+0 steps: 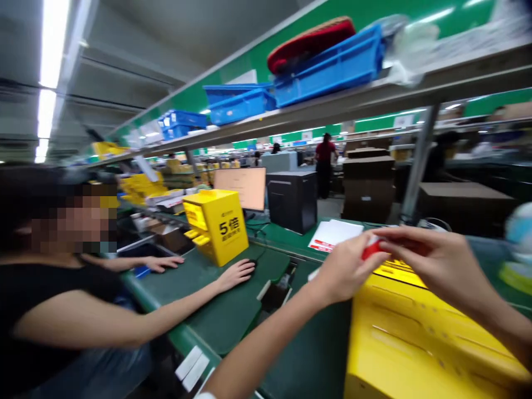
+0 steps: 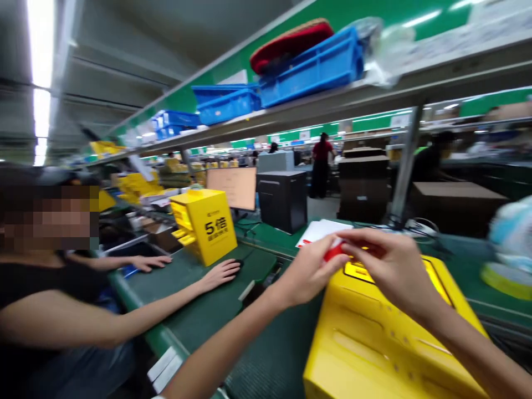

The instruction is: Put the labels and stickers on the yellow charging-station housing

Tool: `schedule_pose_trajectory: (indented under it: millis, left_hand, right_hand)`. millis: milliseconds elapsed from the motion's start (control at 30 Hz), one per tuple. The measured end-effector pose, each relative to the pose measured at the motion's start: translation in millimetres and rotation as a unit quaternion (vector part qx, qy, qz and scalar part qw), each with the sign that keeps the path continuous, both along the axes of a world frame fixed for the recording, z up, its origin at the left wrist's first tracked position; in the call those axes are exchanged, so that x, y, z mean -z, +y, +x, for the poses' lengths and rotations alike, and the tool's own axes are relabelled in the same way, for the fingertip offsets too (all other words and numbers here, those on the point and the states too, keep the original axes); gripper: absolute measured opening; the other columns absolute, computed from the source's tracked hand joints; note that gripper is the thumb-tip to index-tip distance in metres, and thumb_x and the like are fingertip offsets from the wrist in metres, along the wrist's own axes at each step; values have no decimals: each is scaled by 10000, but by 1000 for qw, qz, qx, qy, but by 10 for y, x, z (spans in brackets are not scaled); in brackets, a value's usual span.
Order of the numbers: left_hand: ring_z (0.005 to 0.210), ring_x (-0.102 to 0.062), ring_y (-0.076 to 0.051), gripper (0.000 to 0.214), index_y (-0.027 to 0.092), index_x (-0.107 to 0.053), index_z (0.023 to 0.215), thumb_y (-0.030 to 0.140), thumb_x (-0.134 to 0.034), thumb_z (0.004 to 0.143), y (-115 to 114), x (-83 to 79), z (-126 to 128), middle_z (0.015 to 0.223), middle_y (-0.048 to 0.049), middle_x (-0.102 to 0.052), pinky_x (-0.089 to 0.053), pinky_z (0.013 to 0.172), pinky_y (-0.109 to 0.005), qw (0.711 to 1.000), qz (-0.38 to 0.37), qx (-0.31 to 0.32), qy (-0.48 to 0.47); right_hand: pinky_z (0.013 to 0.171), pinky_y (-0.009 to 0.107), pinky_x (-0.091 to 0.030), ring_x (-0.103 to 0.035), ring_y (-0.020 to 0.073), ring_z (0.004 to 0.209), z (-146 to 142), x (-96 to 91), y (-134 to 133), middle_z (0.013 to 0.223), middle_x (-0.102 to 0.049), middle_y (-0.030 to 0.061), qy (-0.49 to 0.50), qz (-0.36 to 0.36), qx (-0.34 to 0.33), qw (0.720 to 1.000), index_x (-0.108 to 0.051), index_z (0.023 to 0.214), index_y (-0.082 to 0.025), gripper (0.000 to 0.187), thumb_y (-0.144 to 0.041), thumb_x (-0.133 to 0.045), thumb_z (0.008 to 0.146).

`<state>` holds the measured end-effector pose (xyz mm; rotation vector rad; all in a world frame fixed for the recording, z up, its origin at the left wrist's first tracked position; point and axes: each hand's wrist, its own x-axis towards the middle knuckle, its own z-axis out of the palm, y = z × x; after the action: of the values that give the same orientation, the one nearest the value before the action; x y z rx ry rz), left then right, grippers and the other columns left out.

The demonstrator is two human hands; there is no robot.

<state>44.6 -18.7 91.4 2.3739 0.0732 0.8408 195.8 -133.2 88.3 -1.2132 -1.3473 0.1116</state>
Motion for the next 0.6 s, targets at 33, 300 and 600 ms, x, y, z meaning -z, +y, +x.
schedule_pose_trajectory:
  millis: [33, 300, 600]
  left_hand:
    - [1024, -647, -222, 299, 174, -602, 1181, 388, -481, 1011, 13, 3, 4, 1154, -92, -693, -481, 898, -295, 1000, -2, -2, 3]
    - [872, -647, -214, 342, 175, -650, 1029, 408, -400, 1044, 4, 79, 50, 992, -69, -721, -408, 735, -284, 987, 106, -95, 80]
    - [940, -692, -282, 360, 124, -668, 1056, 344, -385, 1045, -84, 197, 16, 1010, -135, -734, -516, 859, -391, 968, 210, -116, 78]
  right_hand:
    - [711, 253, -640, -727, 252, 848, -46, -40, -1, 985, -741, 49, 21, -8, -3, 1000, -815, 980, -249, 200, -398, -770, 854]
    - [773, 321, -598, -699, 248, 907, -8, -20, -5, 1024, -733, 65, -26, -40, -1, 999, -782, 1035, -168, 227, -335, -702, 902]
    - [727, 334, -545, -696, 246, 826, 23, 23, -200, 938, -734, 41, -225, 16, 55, 973, -794, 959, -259, 175, -310, -628, 939]
